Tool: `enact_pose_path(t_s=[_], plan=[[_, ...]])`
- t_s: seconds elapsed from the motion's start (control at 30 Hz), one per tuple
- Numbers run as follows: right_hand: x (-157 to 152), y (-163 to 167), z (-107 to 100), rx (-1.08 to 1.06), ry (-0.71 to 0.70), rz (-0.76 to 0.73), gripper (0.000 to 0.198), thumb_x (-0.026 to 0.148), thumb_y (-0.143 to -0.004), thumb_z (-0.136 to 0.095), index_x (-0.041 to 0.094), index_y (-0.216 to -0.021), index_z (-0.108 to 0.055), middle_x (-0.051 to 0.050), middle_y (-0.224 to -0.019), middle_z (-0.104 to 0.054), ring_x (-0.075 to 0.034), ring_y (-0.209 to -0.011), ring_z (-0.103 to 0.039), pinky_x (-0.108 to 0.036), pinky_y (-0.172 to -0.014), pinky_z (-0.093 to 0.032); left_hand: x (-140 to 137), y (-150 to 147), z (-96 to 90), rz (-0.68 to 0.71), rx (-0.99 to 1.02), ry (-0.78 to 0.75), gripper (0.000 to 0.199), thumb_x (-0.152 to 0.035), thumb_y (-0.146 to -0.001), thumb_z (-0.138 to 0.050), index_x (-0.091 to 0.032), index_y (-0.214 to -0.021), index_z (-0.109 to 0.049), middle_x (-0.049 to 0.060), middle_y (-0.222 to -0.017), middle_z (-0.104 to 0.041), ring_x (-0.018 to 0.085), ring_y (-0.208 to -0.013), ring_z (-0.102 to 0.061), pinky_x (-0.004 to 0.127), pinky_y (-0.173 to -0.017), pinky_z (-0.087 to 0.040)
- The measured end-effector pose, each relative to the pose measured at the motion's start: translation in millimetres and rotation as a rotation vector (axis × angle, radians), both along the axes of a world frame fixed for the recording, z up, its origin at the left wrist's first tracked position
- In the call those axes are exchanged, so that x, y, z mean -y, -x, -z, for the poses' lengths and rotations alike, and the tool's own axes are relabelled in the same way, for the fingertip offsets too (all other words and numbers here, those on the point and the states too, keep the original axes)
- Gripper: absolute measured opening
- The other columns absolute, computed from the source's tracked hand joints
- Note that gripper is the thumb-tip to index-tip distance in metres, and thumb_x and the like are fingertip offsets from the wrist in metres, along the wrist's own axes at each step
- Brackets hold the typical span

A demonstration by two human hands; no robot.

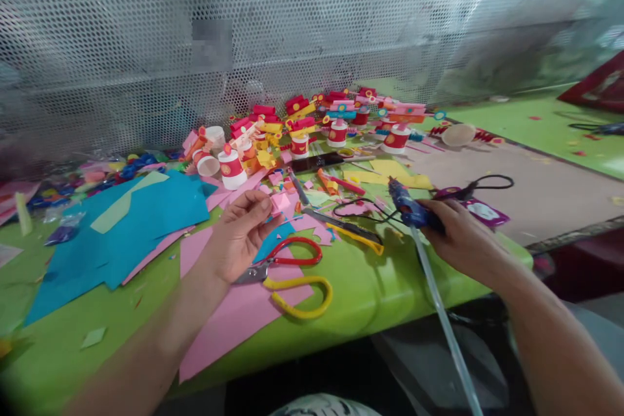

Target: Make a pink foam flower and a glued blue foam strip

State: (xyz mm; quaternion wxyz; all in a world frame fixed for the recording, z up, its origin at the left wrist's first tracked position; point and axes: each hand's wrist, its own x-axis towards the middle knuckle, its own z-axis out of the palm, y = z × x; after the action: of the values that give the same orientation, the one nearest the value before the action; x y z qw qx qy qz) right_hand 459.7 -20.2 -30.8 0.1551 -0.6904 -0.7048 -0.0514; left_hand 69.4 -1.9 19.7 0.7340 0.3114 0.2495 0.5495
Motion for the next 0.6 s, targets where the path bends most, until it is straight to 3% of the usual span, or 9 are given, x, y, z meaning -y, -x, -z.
enact_pose_path(t_s=[0.17,0.6], plan=[[-17,-13,9,0.08,0.11,0.0,0.055,0.021,-0.09,-0.045,0.014,-0.144,-0.05,-0.022,-0.124,-0.058,-0.033,-0.107,-0.065,-0.043,-0.093,-0.051,0,0,-1.4,0.0,0.008,-0.008,0.022,-0.016,-0.07,-0.088,-0.016,-0.082,-0.069,-0.004,-0.078,-0.066,0.007,-0.075,-0.065,0.024,-0.083,-0.061],[-27,-22,22,0.116,0.182,0.008,0.055,0.02,-0.089,-0.046,0.016,-0.143,-0.053,-0.022,-0.125,-0.061,-0.035,-0.11,-0.066,-0.046,-0.091,-0.051,1,0,1.7,0.014,0.004,-0.006,0.021,-0.018,-0.072,-0.088,-0.016,-0.083,-0.07,-0.004,-0.078,-0.065,0.008,-0.076,-0.066,0.025,-0.084,-0.061]])
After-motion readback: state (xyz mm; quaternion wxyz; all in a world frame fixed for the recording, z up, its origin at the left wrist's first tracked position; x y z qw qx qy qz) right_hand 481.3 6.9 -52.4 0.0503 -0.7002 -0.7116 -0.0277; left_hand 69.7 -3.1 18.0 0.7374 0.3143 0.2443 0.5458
